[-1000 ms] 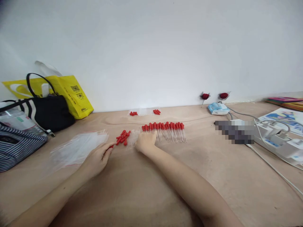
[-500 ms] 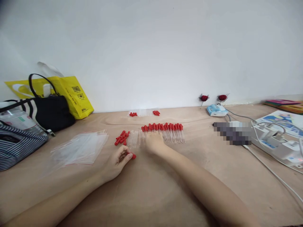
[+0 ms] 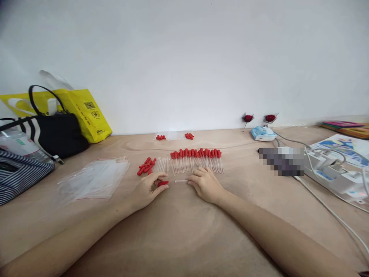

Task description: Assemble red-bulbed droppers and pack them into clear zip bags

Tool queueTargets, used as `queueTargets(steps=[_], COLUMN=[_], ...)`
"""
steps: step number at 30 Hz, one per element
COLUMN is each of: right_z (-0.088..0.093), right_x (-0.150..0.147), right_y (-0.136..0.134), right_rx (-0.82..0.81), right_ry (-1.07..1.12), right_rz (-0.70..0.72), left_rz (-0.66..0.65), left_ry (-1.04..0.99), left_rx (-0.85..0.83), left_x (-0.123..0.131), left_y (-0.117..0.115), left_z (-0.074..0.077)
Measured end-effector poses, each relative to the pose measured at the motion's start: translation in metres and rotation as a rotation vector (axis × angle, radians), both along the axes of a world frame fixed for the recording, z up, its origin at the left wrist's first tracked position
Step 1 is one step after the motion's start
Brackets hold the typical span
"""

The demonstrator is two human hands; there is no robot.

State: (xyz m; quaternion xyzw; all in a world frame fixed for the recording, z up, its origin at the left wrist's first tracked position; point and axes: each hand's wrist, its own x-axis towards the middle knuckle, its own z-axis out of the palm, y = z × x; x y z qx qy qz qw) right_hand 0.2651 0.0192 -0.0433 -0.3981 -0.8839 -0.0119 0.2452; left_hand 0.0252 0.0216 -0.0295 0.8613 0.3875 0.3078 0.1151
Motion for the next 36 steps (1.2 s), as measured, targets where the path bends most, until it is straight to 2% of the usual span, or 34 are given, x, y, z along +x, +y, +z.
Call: queueTargets(steps=[4, 10, 14, 25, 30, 36], right_z=[-0.004, -0.012, -0.013, 0.002, 0.004, 0.005], right_x=[0.001, -0.002, -0.006, -0.021, -0.028, -0.03], right_y=[-0.001, 0.004, 0.005, -0.02, -0.027, -0.029], right_rx=[-0.01, -0.061, -0.042, 0.055, 0.062, 0.07], right_ry=[0.071, 0.147, 0.187, 0.192, 0.211, 0.205], right_rz=[0.014, -0.012, -0.035, -0.12, -0.104, -0.078], left_rz=[-0.022, 0.067, 0.034, 0.033, 0.042, 0.074], left_ry=[0.07, 0.089, 0.083, 0.112, 0.089, 0.076], left_rx=[-0.033, -0.048, -0.01, 0.239, 0.25, 0.164], left_x=[0.001, 0.002, 0.003, 0.004, 0.004, 0.004], left_y=[-0.001, -0.004, -0.004, -0.007, -0.006, -0.007], left_z=[0.0, -0.004, -0.005, -0.008, -0.009, -0.006])
